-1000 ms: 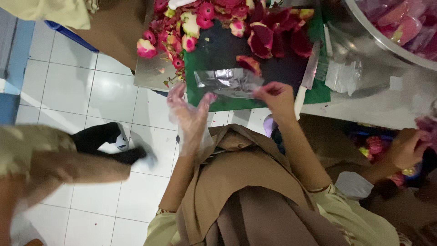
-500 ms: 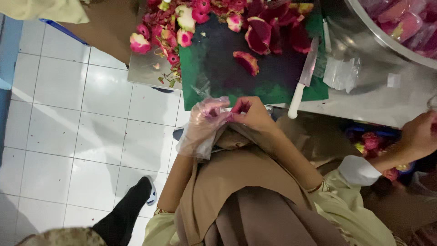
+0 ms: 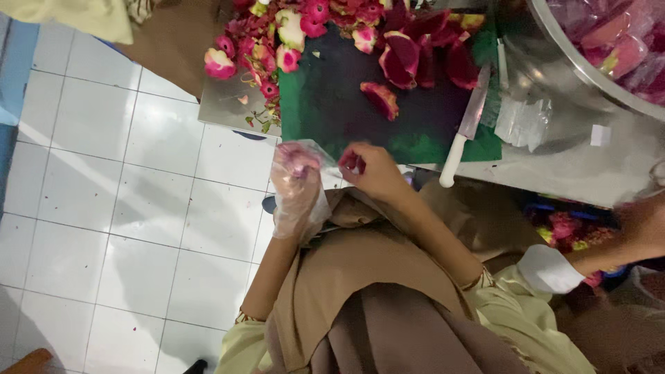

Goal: The person places sliced dragon fruit pieces into small clear plastic bags on a green cutting board. They repeatedly pick up slices, open bags, insert the fruit, and set the filled bags aside. A coworker is visible nearby also handling fruit.

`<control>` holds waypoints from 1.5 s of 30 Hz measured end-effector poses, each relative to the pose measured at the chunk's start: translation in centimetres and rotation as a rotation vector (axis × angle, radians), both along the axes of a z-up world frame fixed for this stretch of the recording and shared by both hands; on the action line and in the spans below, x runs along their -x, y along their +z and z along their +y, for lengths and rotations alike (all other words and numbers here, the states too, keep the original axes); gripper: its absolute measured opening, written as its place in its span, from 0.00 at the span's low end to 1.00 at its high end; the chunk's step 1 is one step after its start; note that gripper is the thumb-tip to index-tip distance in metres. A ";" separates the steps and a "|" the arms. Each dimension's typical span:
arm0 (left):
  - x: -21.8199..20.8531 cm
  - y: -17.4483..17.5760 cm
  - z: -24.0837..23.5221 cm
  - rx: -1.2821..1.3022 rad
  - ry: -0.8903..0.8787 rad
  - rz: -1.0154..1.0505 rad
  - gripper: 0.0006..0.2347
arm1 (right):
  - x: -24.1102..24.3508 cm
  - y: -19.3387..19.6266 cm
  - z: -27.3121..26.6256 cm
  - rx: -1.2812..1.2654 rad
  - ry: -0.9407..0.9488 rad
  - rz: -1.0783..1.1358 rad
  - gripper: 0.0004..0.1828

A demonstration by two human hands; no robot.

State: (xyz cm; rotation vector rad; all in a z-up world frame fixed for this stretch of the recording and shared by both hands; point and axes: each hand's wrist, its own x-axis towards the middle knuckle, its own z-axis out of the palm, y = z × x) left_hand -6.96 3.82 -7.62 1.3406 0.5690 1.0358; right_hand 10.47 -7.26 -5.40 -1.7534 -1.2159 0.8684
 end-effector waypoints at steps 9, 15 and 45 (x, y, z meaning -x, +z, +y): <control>3.1 4.4 2.9 -0.223 0.011 0.501 0.12 | -9.8 -5.2 2.4 -0.218 -0.415 -0.825 0.21; 2.8 5.9 2.7 -0.352 -0.052 0.613 0.15 | -10.2 -8.1 4.2 0.082 -0.351 -0.676 0.22; -3.9 4.0 5.4 -0.566 -0.093 0.641 0.18 | -11.3 -1.4 0.2 -0.020 -0.201 1.075 0.23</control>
